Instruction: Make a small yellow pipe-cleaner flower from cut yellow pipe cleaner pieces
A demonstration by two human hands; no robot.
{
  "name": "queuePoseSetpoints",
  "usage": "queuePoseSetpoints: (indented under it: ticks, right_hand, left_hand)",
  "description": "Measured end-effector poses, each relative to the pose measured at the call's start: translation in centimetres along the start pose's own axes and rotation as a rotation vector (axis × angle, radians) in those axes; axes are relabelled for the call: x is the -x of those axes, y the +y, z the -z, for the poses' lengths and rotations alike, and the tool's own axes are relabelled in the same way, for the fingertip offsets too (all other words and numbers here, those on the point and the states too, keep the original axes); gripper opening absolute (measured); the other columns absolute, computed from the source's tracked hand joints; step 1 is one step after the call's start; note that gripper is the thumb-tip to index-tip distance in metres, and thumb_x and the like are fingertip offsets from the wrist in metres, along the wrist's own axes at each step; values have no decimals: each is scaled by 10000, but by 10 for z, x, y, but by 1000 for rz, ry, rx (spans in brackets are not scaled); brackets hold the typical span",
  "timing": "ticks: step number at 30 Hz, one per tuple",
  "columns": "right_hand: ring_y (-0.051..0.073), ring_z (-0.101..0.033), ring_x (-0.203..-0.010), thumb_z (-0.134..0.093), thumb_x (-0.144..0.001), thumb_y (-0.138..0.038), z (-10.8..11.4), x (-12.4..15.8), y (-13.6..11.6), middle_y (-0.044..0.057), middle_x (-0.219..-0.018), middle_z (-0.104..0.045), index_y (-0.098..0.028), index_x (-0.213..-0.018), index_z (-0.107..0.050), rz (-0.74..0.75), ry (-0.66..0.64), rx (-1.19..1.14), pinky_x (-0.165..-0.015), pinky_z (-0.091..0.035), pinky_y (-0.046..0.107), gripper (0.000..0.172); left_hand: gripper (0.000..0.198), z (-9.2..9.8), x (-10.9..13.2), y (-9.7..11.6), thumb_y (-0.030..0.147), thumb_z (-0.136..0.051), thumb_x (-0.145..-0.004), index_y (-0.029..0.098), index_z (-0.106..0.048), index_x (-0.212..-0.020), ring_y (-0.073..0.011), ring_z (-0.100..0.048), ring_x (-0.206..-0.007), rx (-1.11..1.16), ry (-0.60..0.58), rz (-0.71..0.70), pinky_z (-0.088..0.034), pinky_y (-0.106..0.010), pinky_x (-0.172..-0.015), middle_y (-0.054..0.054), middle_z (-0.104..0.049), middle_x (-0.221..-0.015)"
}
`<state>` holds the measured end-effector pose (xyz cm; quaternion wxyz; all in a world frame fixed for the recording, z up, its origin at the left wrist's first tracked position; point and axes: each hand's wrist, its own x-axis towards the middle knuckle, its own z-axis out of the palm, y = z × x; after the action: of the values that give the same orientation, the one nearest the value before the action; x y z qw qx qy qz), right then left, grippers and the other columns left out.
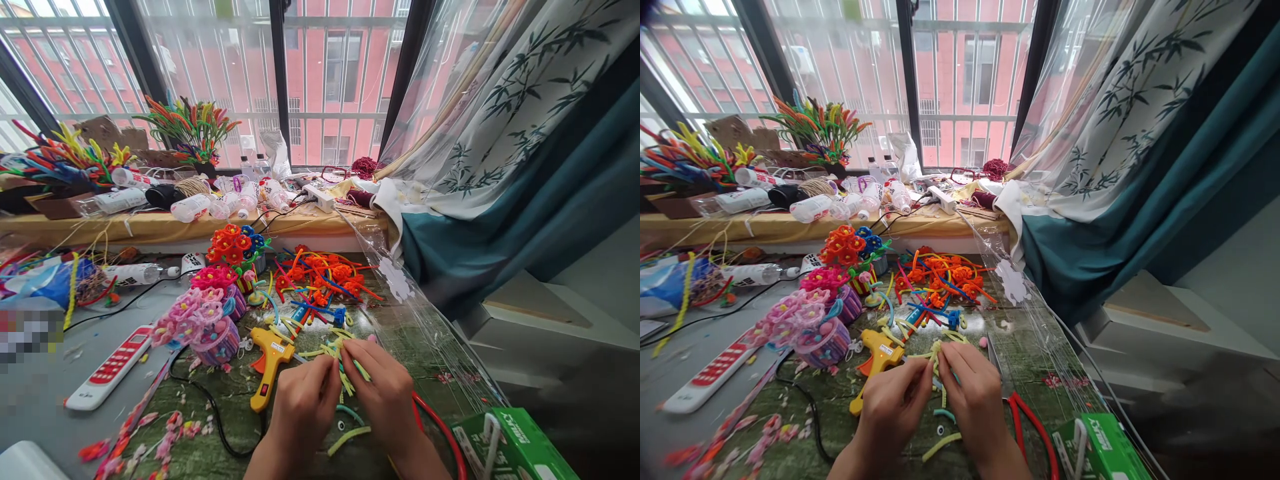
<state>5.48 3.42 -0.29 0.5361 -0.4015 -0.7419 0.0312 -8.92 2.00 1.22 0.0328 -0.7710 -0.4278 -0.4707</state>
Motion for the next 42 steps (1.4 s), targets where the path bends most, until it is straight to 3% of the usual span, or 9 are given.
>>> queuePoseSetpoints:
  ticks: [8,16,20,23,28,34,42]
  right_hand:
    - [176,-733,-808,-545,-969,-124,1,-3,-1,70,-886,-762,-167,-998,-669,33,-18,-20,-754,-569,259,135]
    - [192,-733,-797,-528,-977,-139,1,-2,1,70,-880,-762,-185,-997,-669,31,-26,-11,-737,-570,278,149]
    - [197,-733,-806,-519,-982,-144,1,-2,4,78,-891,-762,-185,-989,-671,46,-41,-7,-726,-570,278,158]
    - [194,-728,-764,-510,-985,-155,-1,-5,7,83,-867,-758,-184,-941,-677,78,-28,-11,-680,-570,269,175]
    - [191,-720,-738,-511,-988,-183,-6,-19,10,89,-848,-743,-171,-936,-688,126,-45,-19,-664,-570,273,185]
    - [187,-710,-722,-523,-980,-170,-7,-51,6,94,-845,-740,-154,-959,-706,196,-34,1,-660,-566,275,185]
    - [192,-711,-726,-510,-993,-216,-22,-81,21,99,-846,-742,-173,-961,-731,294,11,56,-669,-576,283,227]
  left_hand:
    - [186,-1,0,2,84,-505,-940,174,-564,-789,-81,-545,-424,21,16,-15,-333,-220,-456,47,-568,-545]
    - [136,1,1,-4,132,-531,-942,180,-573,-822,-99,-587,-489,14,-73,62,-390,-211,-495,36,-594,-595]
    - [132,2,-4,-7,205,-515,-976,163,-584,-1079,-129,-652,-602,9,-106,79,-475,-212,-575,9,-661,-707]
    - [257,8,-15,-7,194,-471,-991,179,-545,-1237,-178,-691,-763,-47,-184,-34,-534,-270,-687,-42,-717,-894]
    - [174,27,-42,-9,162,-473,-963,187,-632,-1030,-231,-674,-721,-197,-351,-125,-535,-328,-628,-34,-699,-790]
    - [147,46,-73,-13,139,-515,-939,196,-629,-1013,-237,-715,-843,-258,-485,-18,-535,-319,-702,-35,-745,-889]
    - [163,48,-102,-25,140,-536,-937,195,-634,-1055,-237,-738,-837,-340,-477,29,-509,-277,-659,-49,-762,-870]
